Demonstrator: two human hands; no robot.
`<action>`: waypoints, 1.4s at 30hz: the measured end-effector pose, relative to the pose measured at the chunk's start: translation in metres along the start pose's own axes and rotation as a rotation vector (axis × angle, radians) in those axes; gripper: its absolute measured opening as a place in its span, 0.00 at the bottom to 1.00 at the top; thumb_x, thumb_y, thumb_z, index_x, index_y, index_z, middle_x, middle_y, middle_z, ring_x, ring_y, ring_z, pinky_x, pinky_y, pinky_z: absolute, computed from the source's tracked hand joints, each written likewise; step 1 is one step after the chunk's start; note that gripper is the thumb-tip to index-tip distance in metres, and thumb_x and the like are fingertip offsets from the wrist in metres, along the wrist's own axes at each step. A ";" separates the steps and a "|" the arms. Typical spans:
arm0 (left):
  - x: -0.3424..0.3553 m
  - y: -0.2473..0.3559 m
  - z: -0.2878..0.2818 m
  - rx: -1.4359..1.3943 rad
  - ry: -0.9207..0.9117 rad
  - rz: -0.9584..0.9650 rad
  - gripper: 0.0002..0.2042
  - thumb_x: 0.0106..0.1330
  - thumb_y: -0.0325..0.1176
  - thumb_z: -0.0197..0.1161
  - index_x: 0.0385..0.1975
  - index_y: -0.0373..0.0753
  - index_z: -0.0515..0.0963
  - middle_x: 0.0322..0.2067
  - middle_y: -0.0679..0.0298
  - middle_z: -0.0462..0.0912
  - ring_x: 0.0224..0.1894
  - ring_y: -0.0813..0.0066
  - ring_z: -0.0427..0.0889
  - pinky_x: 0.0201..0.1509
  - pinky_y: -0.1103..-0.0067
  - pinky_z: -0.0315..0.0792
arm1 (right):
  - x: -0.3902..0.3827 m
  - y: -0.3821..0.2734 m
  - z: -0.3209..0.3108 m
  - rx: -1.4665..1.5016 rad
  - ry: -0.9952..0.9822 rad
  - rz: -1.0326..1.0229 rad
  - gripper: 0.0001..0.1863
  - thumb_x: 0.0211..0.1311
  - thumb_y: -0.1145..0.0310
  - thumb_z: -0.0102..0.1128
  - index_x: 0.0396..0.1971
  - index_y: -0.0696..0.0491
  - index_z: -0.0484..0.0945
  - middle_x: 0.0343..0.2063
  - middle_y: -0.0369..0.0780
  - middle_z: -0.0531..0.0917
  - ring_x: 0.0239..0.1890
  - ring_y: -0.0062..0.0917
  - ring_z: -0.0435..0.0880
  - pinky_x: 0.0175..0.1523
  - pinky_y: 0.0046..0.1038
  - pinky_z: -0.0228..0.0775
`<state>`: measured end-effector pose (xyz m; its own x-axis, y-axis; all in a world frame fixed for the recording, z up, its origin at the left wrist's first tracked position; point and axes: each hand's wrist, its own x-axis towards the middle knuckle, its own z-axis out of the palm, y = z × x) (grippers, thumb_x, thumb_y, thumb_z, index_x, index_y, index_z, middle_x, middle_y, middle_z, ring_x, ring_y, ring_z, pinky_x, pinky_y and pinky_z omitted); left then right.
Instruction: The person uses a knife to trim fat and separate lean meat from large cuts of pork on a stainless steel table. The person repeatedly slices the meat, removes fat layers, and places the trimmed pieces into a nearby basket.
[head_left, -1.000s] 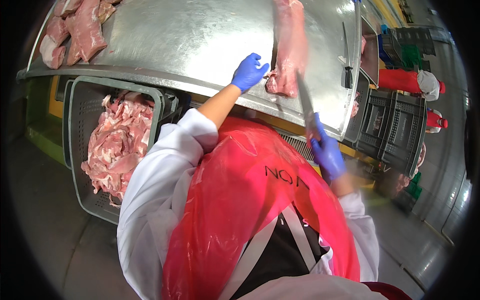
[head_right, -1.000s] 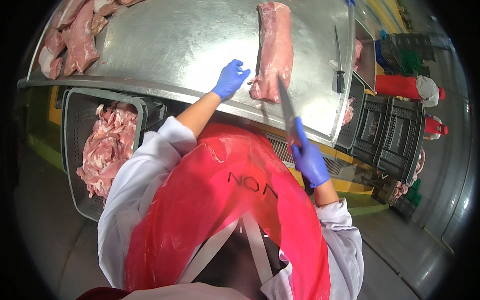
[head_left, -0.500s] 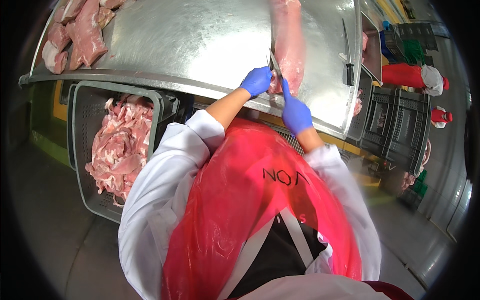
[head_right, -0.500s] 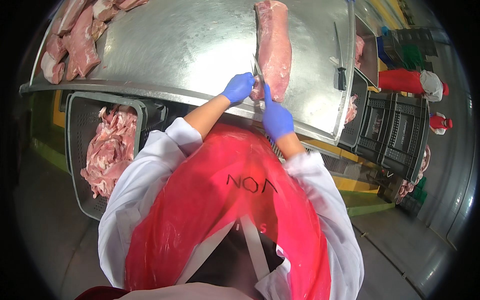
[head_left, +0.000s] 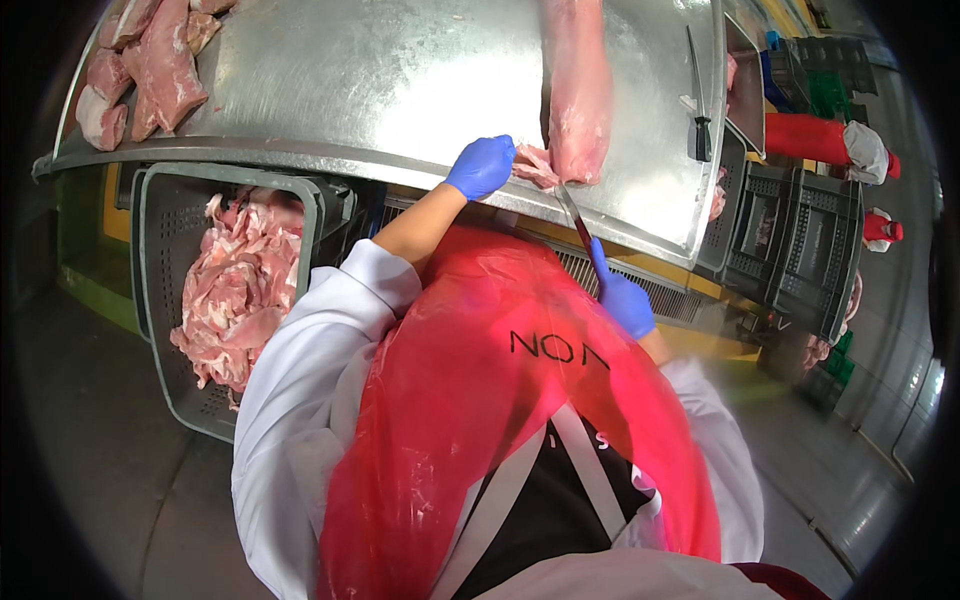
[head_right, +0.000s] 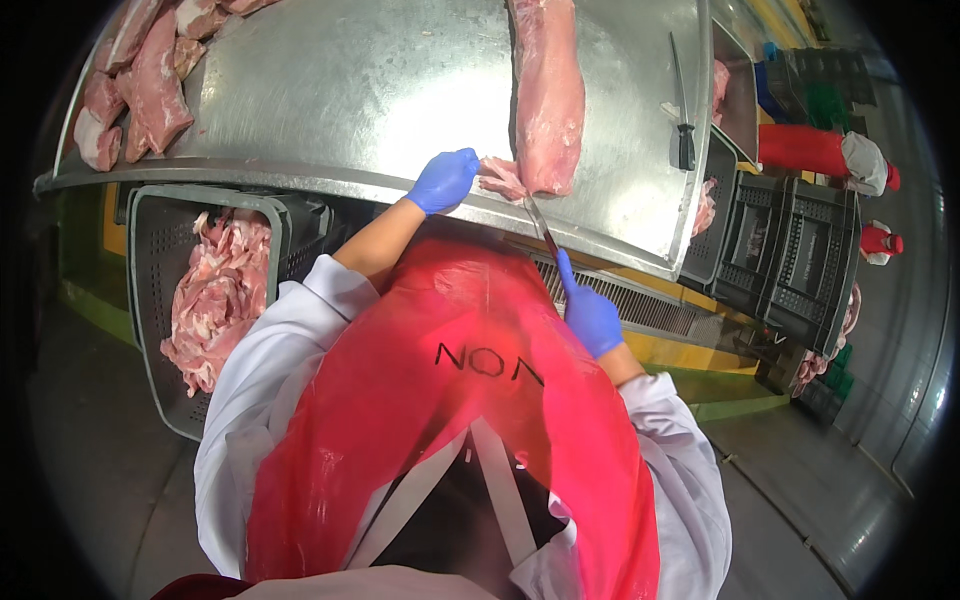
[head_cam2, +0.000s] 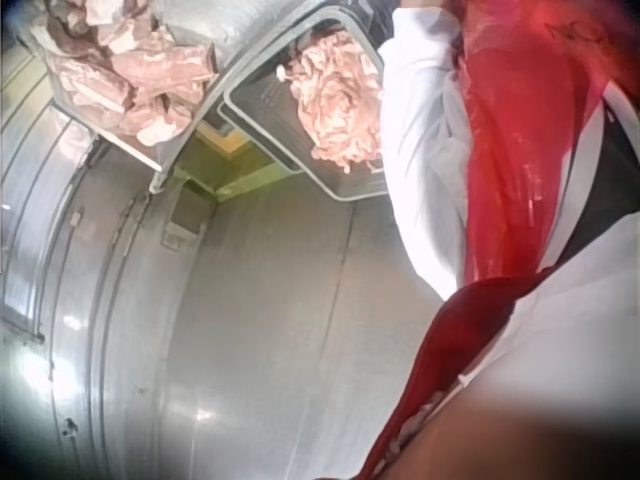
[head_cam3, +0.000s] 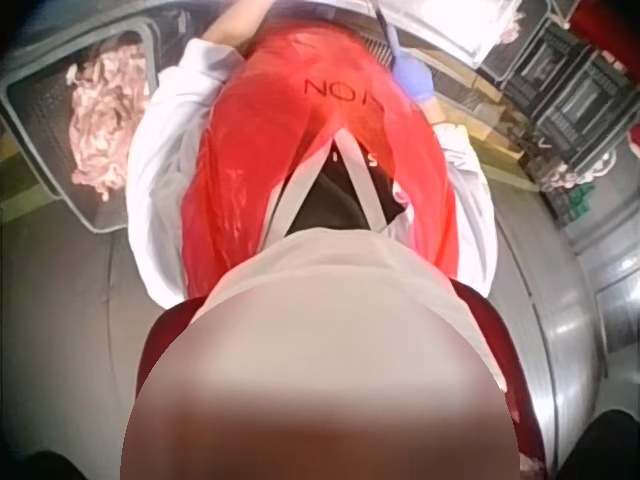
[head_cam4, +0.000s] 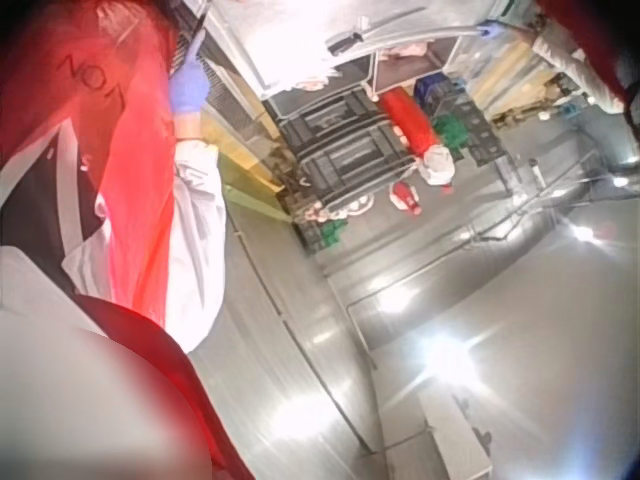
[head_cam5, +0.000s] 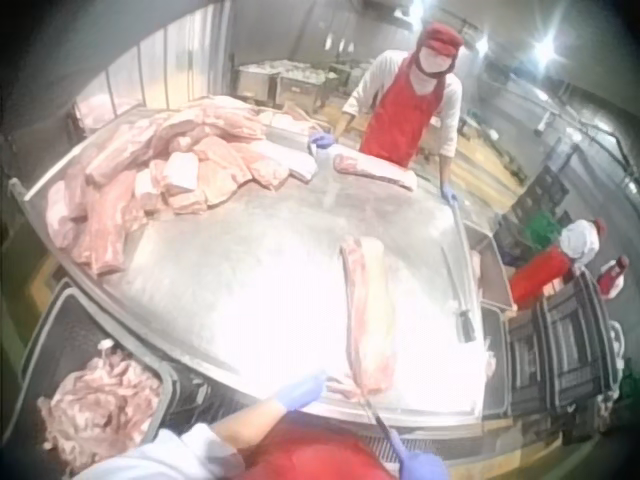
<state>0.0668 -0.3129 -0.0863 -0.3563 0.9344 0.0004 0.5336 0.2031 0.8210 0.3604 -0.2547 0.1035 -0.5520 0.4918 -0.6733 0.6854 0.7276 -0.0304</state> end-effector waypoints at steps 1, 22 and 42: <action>-0.003 0.006 -0.008 0.002 0.008 -0.011 0.13 0.72 0.36 0.48 0.35 0.34 0.77 0.32 0.43 0.82 0.38 0.41 0.82 0.44 0.56 0.74 | -0.006 0.003 -0.005 0.014 -0.032 0.003 0.47 0.62 0.71 0.52 0.78 0.43 0.38 0.27 0.56 0.82 0.28 0.50 0.84 0.35 0.51 0.75; -0.107 0.160 -0.146 -0.489 0.336 -0.104 0.10 0.74 0.32 0.56 0.39 0.32 0.81 0.27 0.66 0.78 0.28 0.80 0.75 0.33 0.78 0.70 | 0.151 -0.005 -0.038 0.414 0.161 -0.747 0.39 0.67 0.69 0.51 0.76 0.43 0.47 0.37 0.59 0.82 0.37 0.58 0.82 0.47 0.48 0.73; 0.060 0.141 -0.033 0.383 0.539 -0.501 0.43 0.57 0.51 0.71 0.68 0.31 0.62 0.66 0.40 0.65 0.68 0.42 0.64 0.71 0.57 0.60 | 0.185 0.216 -0.061 0.963 0.237 -0.477 0.43 0.66 0.72 0.54 0.78 0.42 0.45 0.28 0.42 0.84 0.25 0.30 0.84 0.35 0.31 0.75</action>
<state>0.0953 -0.2374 0.0482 -0.8880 0.4581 0.0396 0.4035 0.7349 0.5452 0.3771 0.0228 0.0174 -0.8651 0.4141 -0.2831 0.4037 0.2400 -0.8828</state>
